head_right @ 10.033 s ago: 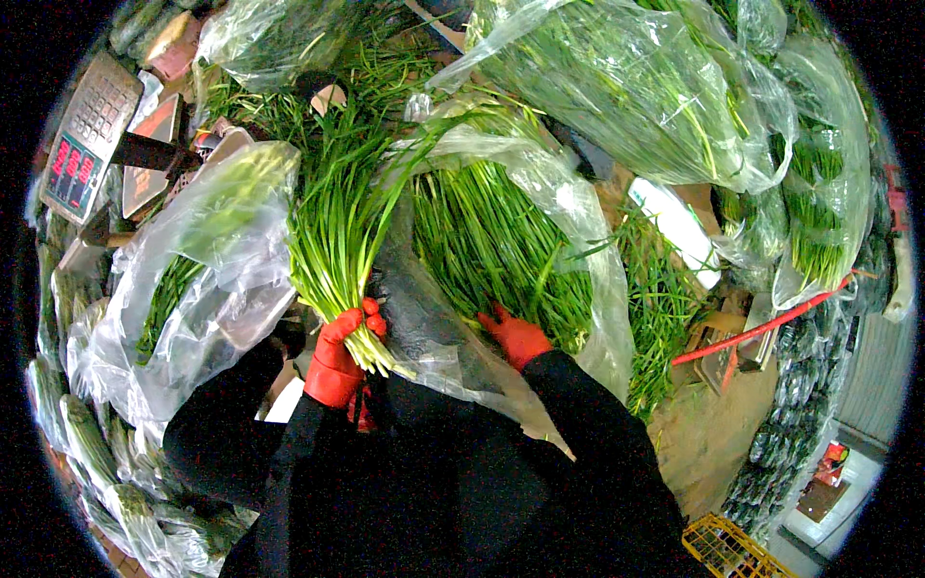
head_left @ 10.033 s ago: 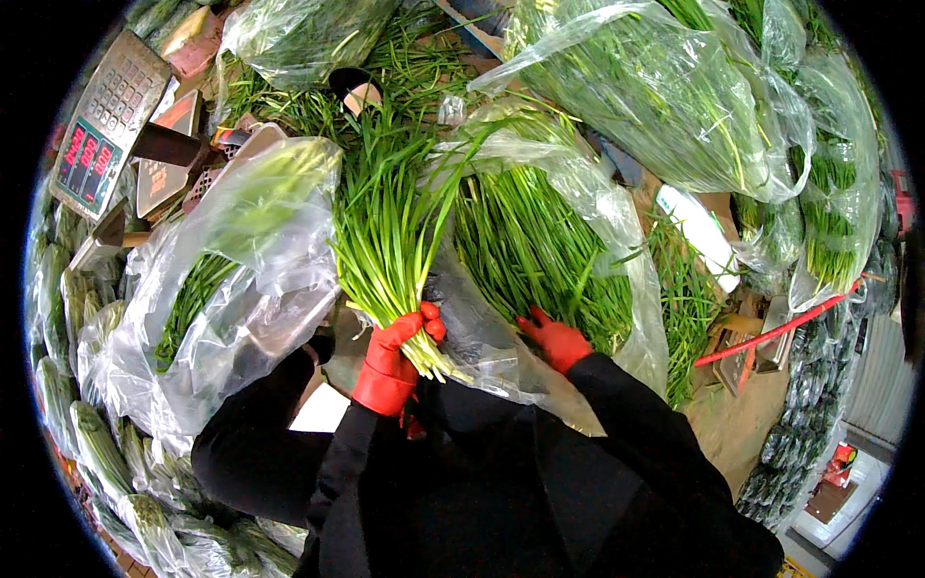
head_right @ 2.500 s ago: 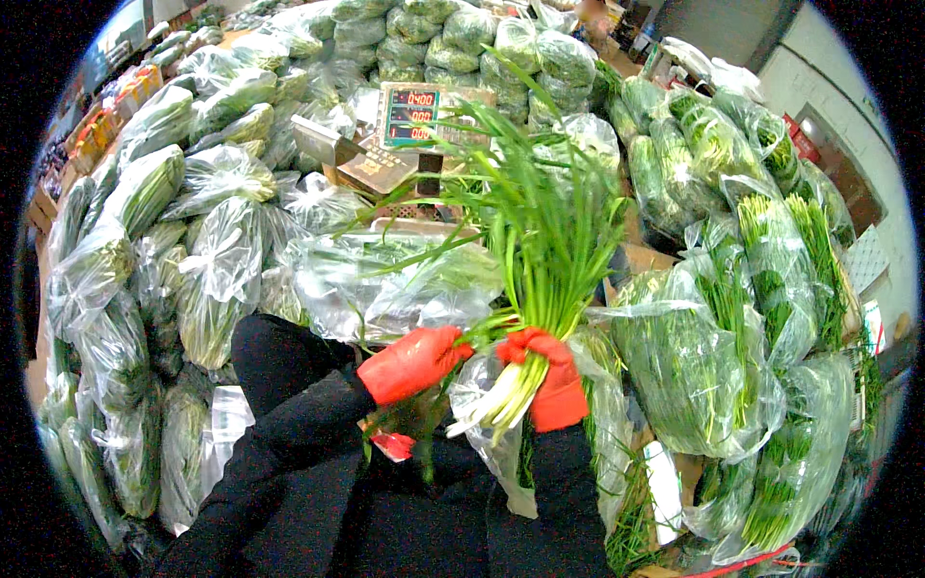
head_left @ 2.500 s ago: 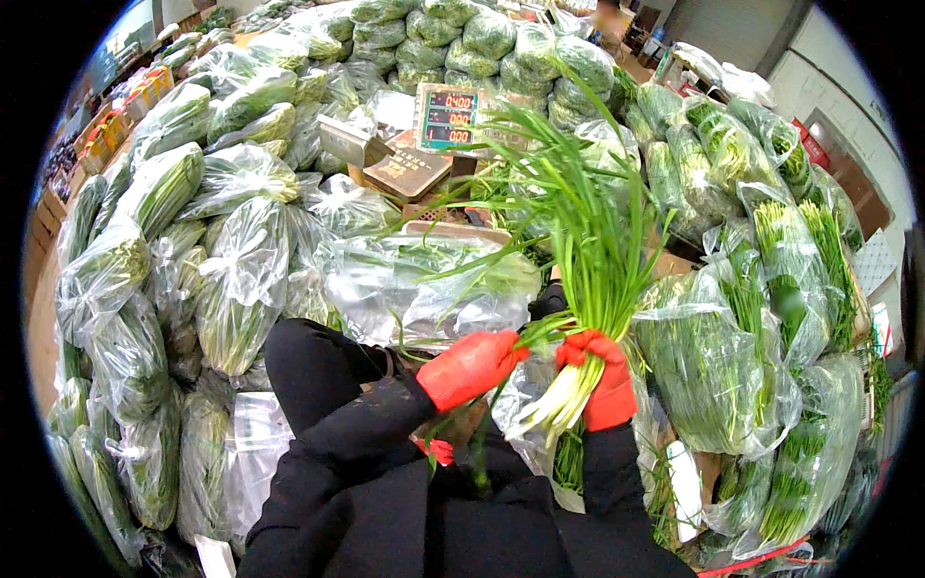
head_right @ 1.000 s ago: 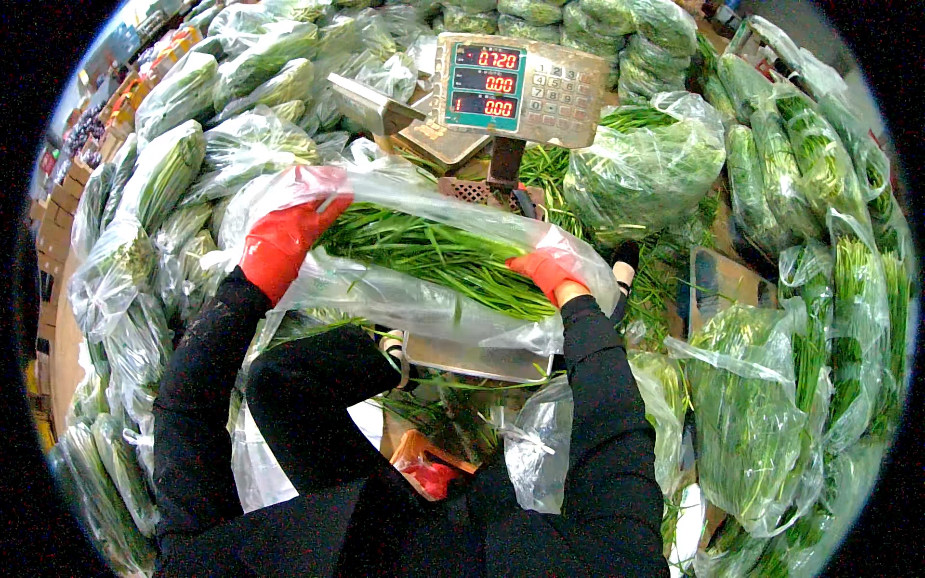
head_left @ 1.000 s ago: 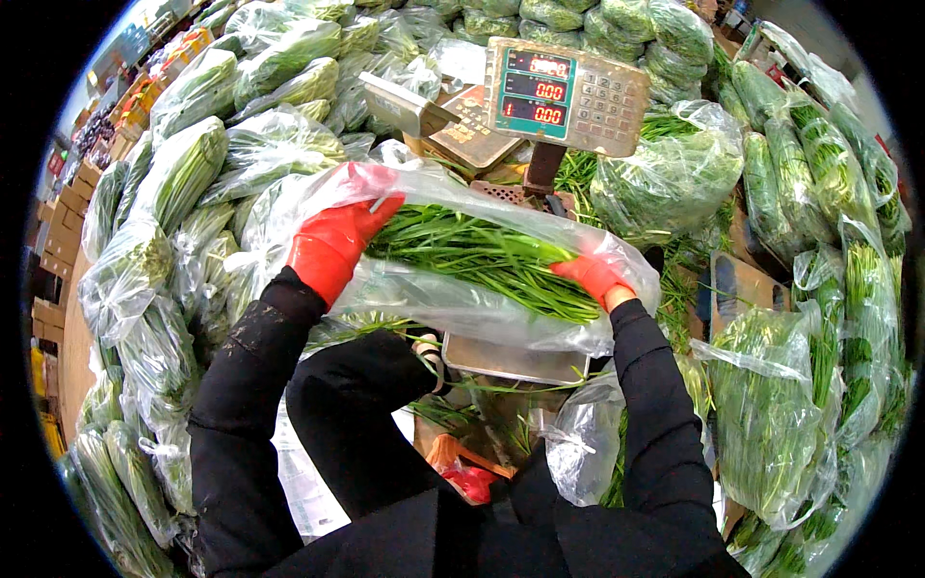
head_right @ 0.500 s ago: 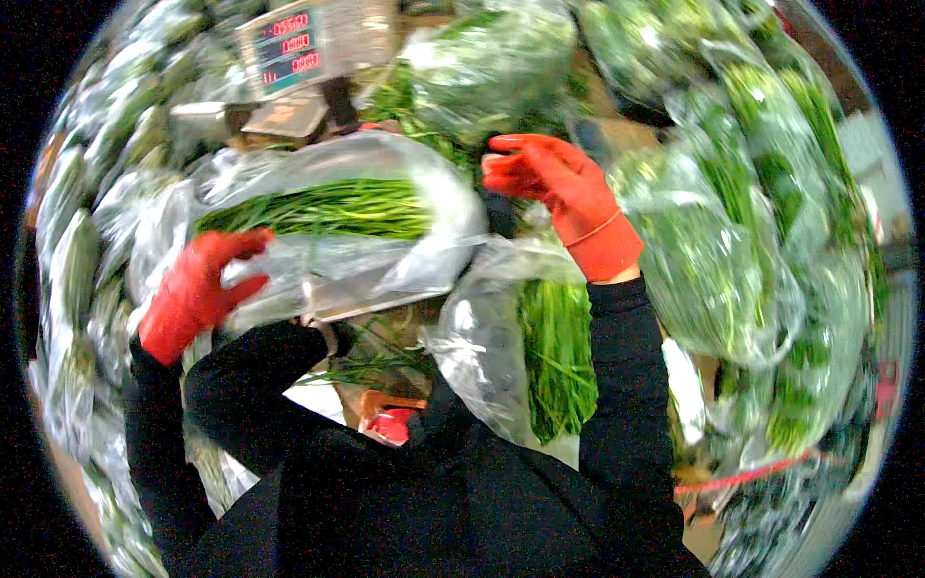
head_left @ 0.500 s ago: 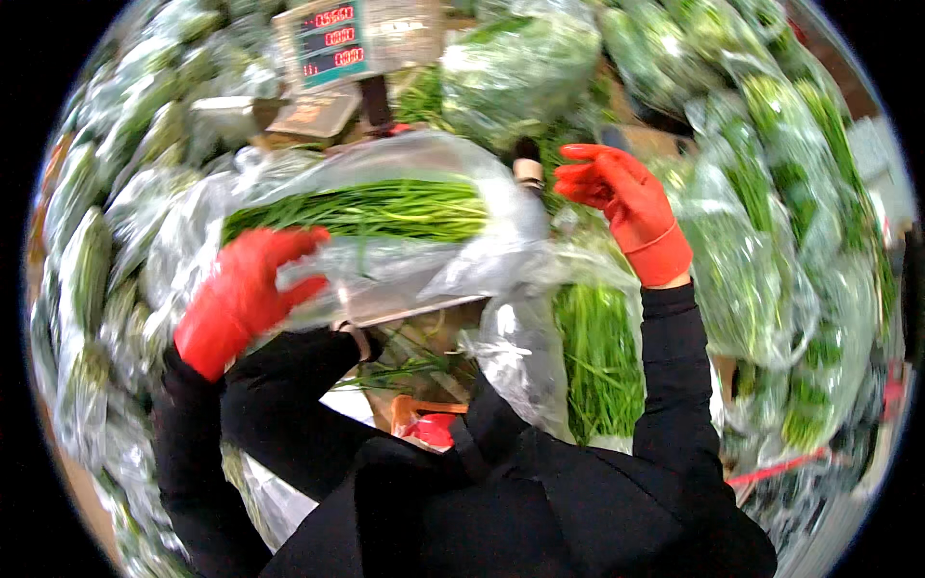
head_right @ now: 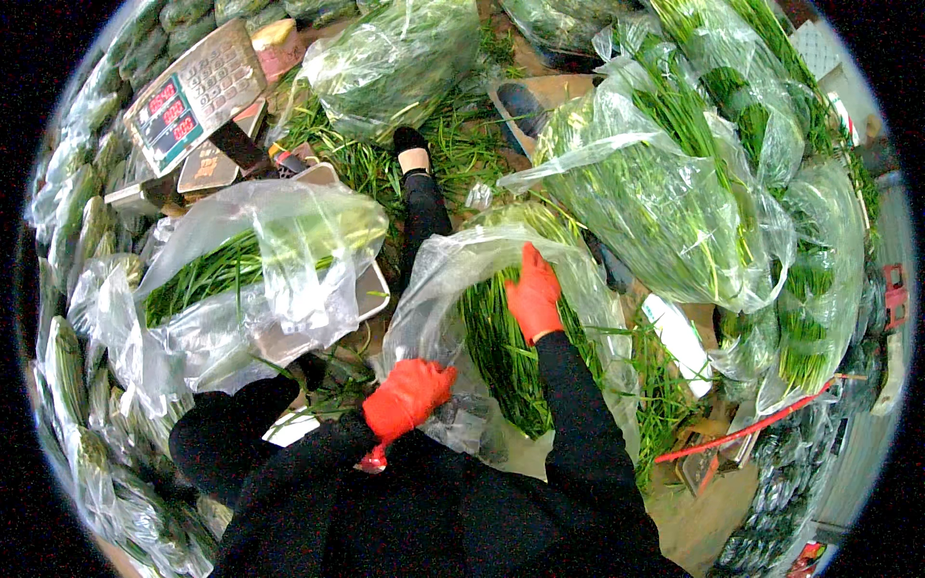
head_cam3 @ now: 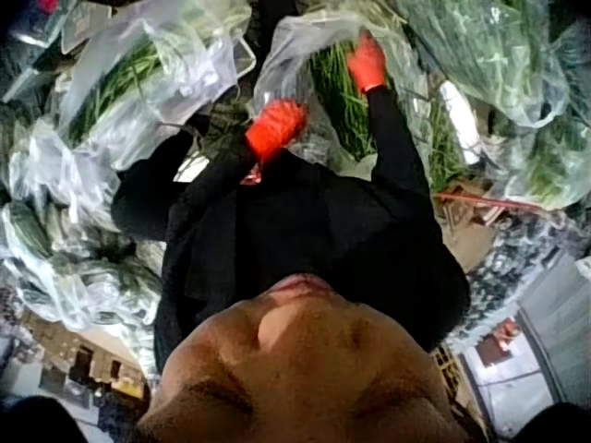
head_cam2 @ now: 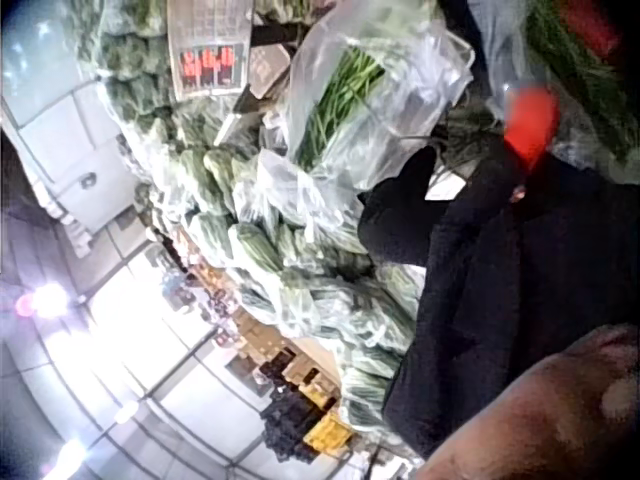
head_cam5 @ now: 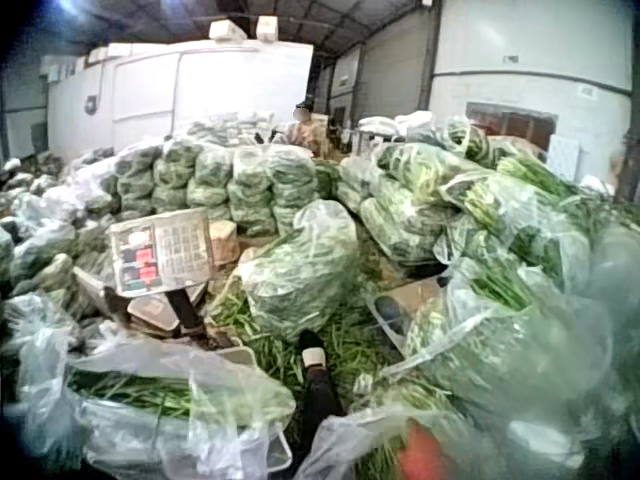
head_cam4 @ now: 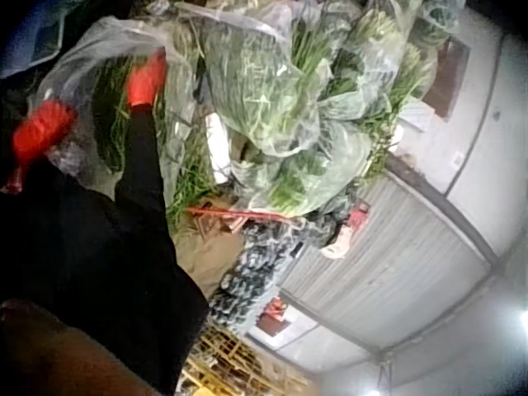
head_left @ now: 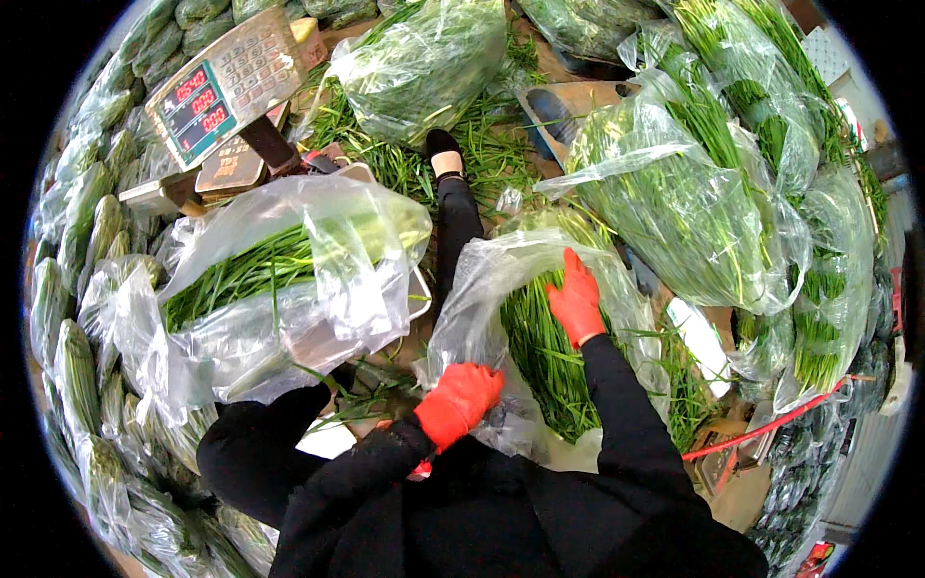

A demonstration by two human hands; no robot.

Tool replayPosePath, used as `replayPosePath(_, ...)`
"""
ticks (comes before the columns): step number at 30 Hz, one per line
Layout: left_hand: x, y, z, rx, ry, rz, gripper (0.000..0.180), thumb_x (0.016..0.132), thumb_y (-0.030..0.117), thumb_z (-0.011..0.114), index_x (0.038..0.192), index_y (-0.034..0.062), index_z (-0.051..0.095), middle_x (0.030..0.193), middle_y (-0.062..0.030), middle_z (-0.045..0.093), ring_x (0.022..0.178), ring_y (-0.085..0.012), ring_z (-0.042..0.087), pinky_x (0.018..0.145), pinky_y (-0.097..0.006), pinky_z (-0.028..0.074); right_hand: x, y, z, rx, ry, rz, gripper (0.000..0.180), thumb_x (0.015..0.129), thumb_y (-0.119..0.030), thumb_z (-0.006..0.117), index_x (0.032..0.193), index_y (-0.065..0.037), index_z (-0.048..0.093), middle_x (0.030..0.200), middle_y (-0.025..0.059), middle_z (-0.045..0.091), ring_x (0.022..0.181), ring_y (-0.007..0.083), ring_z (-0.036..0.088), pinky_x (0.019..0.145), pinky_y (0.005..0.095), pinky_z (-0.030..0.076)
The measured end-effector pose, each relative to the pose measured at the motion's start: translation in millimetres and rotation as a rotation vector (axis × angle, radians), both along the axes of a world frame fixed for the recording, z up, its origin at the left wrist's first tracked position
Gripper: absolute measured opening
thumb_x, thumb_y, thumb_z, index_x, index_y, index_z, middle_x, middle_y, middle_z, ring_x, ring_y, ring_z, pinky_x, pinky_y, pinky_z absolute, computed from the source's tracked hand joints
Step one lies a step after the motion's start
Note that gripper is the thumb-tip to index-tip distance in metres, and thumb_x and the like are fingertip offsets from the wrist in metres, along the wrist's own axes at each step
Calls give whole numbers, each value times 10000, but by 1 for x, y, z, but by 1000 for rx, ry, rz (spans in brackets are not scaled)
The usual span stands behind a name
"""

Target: The person weighs bundles of green onions on a digital scale and places them into plastic bags by hand.

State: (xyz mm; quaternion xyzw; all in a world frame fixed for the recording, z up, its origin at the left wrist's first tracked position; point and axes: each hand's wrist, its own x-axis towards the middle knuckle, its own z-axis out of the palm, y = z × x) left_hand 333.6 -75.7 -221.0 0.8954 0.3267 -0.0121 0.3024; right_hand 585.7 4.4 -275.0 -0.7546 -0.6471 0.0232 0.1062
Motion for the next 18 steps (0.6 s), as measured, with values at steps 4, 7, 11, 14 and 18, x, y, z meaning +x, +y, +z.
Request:
replayPosePath(4, 3, -4, -1, 32, -251, -1, 54, 680, 110, 569, 702, 63, 559, 692, -154, 582, 687, -356, 587, 589, -449, 453, -14, 41, -6, -10, -360, 321, 832, 670, -177, 668, 1383, -121, 244, 1272, 179, 474, 1152, 330, 477, 982, 408, 344)
replayPosePath(7, 11, -3, 0, -117, -218, 52, 54, 681, 109, 573, 718, 71, 566, 717, -149, 584, 723, -362, 581, 623, -456, 447, -18, 69, -11, -362, -221, 314, 548, 730, -212, 591, 1257, -176, 443, 1054, 142, 596, 961, 342, 573, 860, 445, 421)
replayPosePath(11, 8, 16, 7, -52, -172, -61, 82, 700, 126, 569, 777, 104, 587, 726, -128, 581, 717, -350, 575, 611, -451, 433, 27, 91, 2, 120, 131, 251, 255, 786, -296, 517, 890, -112, 660, 798, 162, 638, 770, 352, 613, 666, 439, 470)
replayPosePath(14, 17, 32, 10, 126, -119, -77, 126, 689, 137, 562, 803, 84, 571, 719, -108, 574, 671, -322, 570, 566, -428, 419, 58, 119, 90, 497, 275, 152, 226, 783, -93, 555, 980, -47, 657, 829, 175, 646, 759, 302, 629, 709, 374, 486)
replayPosePath(18, 35, 48, 25, 63, -303, 61, 266, 673, 78, 568, 939, 66, 584, 737, -122, 562, 697, -338, 557, 588, -443, 424, 60, 103, 190, 695, 705, 3, 225, 792, -43, 596, 1013, -34, 639, 865, 96, 661, 787, 134, 611, 743, 270, 475)
